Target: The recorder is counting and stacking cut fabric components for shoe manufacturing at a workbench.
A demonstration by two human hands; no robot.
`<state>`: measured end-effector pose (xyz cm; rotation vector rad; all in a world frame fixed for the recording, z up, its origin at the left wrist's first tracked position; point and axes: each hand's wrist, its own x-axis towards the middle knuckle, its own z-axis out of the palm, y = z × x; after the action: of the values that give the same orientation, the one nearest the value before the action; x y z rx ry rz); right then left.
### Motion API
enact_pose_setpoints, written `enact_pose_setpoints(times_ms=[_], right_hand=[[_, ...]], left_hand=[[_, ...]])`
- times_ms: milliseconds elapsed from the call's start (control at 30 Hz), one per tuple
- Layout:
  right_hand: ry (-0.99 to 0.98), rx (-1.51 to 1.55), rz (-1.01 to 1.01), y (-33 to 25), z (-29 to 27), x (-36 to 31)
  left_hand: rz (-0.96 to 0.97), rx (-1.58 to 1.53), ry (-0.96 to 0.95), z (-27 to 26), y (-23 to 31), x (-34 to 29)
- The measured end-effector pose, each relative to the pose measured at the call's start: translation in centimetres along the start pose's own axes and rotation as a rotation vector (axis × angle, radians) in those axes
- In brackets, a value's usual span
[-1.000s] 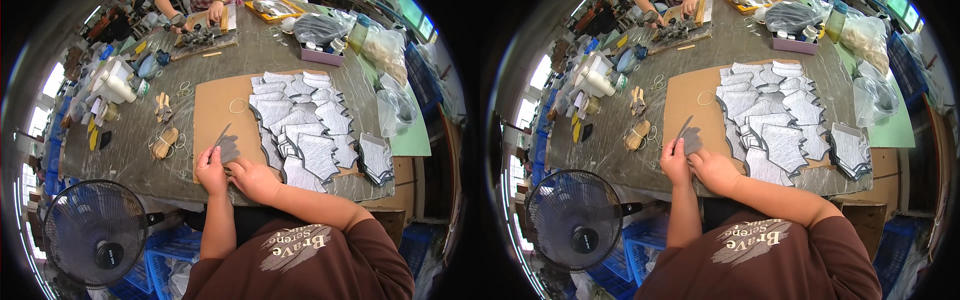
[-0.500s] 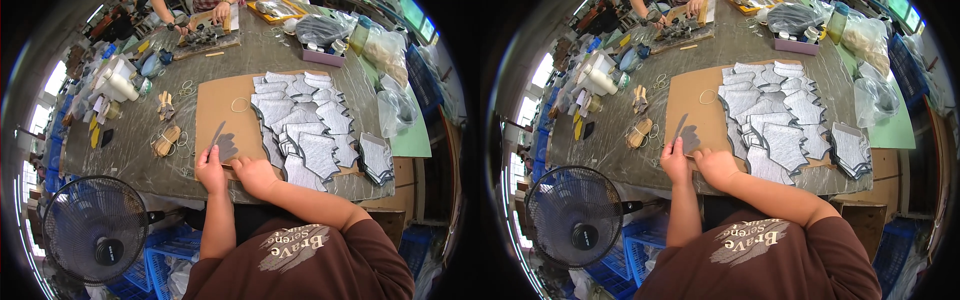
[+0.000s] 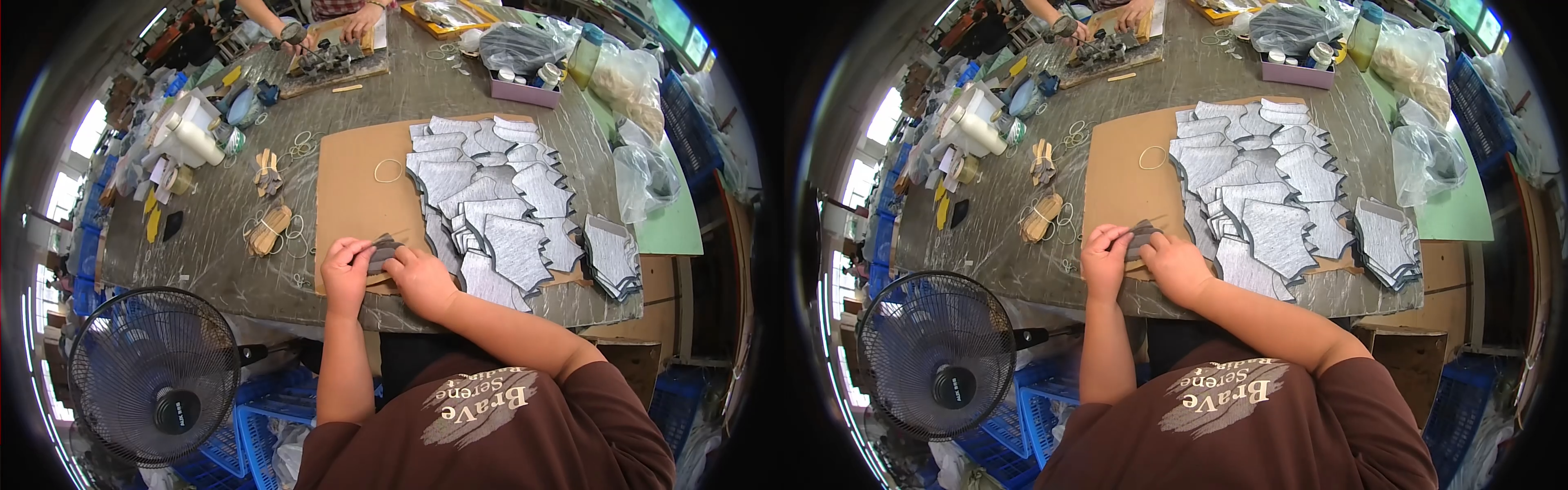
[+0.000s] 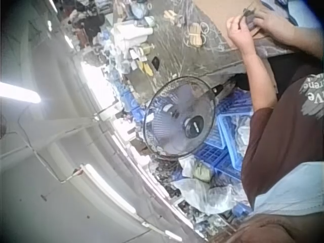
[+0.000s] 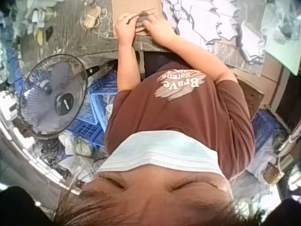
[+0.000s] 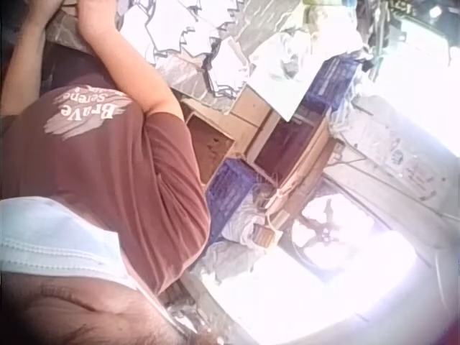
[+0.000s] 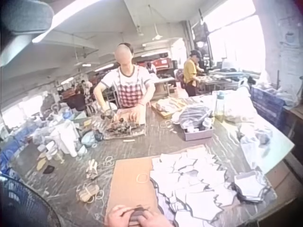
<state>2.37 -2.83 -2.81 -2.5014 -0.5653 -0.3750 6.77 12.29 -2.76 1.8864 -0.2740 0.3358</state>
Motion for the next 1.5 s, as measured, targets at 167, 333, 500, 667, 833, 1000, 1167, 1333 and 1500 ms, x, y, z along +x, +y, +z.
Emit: enact_pose_setpoints(times_ms=[167,333,500,667,833,1000,1167,1333,1500], right_hand=[[0.0,0.013,0.08,0.1,0.0,0.2],[0.181,0.021,0.044,0.1,0.3,0.4],[0.081,0.007,0.021,0.6,0.4,0.3],[0.005,-0.047,0.053,0.3,0.1,0.5],[0.022,-0.004,0.063,0.6,0.6,0.3],[0.029,0.014,0.02,0.3,0.4,0.6],[0.042,0.056,0.086,0.3,0.4,1.1],[0.083,0.077,0.116,0.8,1.1,1.6],[0.076,0.033,0.116,0.6,0.9,1.7]], left_hand=[[0.012,-0.023,-0.052,-0.1,0.3,-0.8],[-0.011,-0.02,-0.074,-0.5,0.4,-1.5],[-0.16,-0.084,-0.124,-1.3,0.1,-0.7],[0.029,0.281,-0.231,-3.7,-0.9,1.6],[0.119,0.321,-0.521,-4.8,-0.2,2.5],[0.05,0.408,-0.668,-5.9,0.0,2.7],[0.087,0.449,-0.545,-6.2,0.5,1.9],[0.194,0.314,-0.24,-5.6,2.1,-1.1],[0.099,0.422,-0.245,-2.3,2.0,-3.4]])
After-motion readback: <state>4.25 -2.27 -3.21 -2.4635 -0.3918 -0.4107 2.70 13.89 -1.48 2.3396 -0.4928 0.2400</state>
